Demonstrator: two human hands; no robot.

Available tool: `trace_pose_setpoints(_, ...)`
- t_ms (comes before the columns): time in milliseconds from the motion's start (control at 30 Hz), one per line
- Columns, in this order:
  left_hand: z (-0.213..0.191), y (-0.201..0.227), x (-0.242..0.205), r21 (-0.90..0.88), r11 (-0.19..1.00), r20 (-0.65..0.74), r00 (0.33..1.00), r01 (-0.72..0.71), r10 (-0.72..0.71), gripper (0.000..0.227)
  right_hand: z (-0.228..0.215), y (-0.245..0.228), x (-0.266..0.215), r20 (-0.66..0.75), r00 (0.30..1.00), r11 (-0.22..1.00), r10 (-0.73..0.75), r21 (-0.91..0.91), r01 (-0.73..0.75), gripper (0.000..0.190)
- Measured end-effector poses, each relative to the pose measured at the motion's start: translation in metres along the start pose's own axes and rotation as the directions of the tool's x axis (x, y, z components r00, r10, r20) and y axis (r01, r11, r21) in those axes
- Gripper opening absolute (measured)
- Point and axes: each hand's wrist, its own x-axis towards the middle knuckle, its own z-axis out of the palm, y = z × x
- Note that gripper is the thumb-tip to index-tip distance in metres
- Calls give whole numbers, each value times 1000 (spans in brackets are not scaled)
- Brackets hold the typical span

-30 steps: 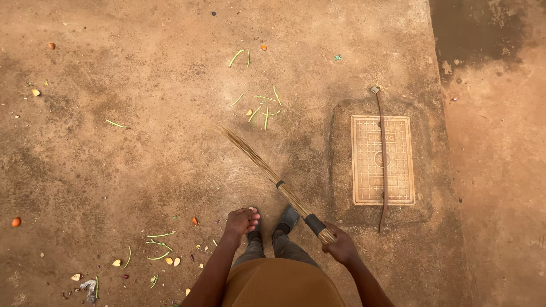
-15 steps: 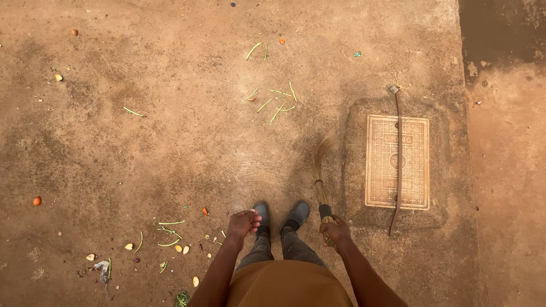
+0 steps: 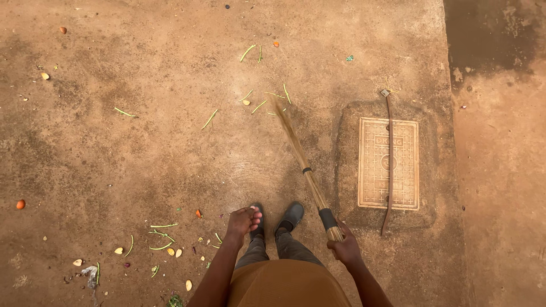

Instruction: The person sweeps an outdoor concrete area using a broom, moving vegetable scraps and debris across the ground.

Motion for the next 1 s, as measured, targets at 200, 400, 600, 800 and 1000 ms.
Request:
trace_pose_setpoints(200, -14, -22, 9, -37, 999, 0, 1000, 25, -25, 23, 55, 1, 37, -60, 955, 738, 290, 649, -183, 99)
trace_pose_setpoints(400, -9, -20, 10, -8, 999, -8, 999, 31, -31, 23, 64, -22, 31, 148, 942, 937, 300, 138, -320, 95)
trace_pose_setpoints(600, -3, -12, 10, -30, 999, 35, 999, 15, -14, 20, 23, -19, 5, 281, 959, 938, -33, -323, 127, 93)
trace_pose_setpoints(800, -6, -3, 4, -21, 1000, -8, 1000, 14, -14, 21, 2, 13, -15, 104, 994, 996, 27, -89, -18, 98)
trace_pose_setpoints(1000, -17, -19, 4, -35, 999, -12, 1000, 25, -25, 22, 42, 14, 51, -111, 940, 771, 324, 607, -194, 96)
